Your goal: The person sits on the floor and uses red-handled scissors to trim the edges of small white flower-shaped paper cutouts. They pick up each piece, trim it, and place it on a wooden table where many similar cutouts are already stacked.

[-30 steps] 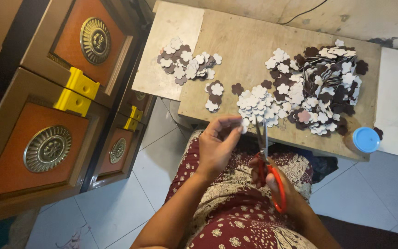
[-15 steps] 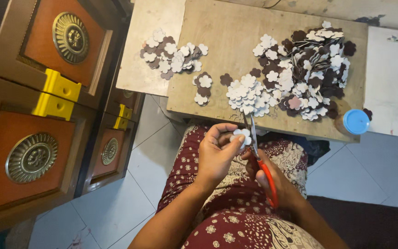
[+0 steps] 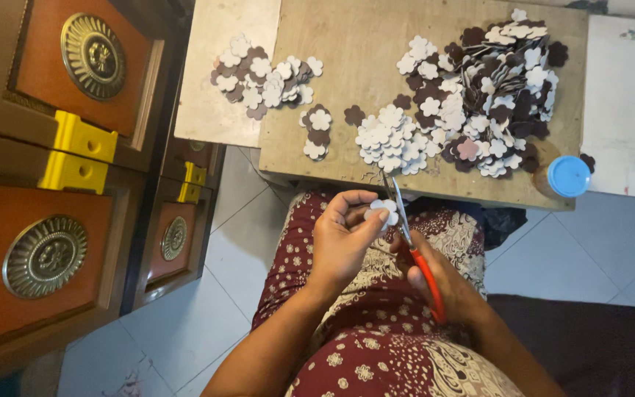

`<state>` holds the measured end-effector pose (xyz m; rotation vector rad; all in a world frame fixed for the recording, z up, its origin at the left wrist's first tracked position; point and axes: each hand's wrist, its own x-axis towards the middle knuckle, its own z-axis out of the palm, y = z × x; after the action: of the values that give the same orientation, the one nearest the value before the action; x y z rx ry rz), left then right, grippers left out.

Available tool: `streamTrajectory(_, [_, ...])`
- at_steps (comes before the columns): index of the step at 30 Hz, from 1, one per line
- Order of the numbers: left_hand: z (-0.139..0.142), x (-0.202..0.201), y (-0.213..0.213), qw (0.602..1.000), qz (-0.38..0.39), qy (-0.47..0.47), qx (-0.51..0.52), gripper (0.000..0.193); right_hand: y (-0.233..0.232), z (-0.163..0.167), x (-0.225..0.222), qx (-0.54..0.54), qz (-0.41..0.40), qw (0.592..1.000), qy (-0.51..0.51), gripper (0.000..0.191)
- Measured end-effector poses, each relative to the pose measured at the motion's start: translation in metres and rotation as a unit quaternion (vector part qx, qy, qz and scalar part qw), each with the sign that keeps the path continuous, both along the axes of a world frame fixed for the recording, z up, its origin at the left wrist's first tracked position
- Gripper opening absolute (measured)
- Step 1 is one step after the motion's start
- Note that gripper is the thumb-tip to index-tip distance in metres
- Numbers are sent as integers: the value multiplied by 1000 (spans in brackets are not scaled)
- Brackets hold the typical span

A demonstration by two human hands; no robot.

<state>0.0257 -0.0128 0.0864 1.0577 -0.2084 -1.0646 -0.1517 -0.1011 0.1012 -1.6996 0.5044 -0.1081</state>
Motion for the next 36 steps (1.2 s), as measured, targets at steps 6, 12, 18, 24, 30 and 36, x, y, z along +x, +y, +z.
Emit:
streamTrajectory(6, [0,1,-2,1000,6,6,-8,30,-2,1,4,0,-2,1000,28,85])
streamTrajectory(12, [0,1,-9,1000,6,6,-2,30,-6,-2,3,1,-19,998,57,92])
streamTrajectory(18, [0,3,-12,1000,-3,-9,-3,31,-9,-11,-1,5,-16,996,85,95])
streamTrajectory(24, [0,8,-15,999,-24,-22,30,28,-17,-19,-9,9,-4,993,120,96])
streamTrajectory(30, [3,15,-16,996,-54,-54,44,26,-20,-15,-12,7,5,994,107,90])
streamTrajectory(36, [12,16,-17,996,-57,-46,46,28,-23,-5,-9,-2,31,999,36,85])
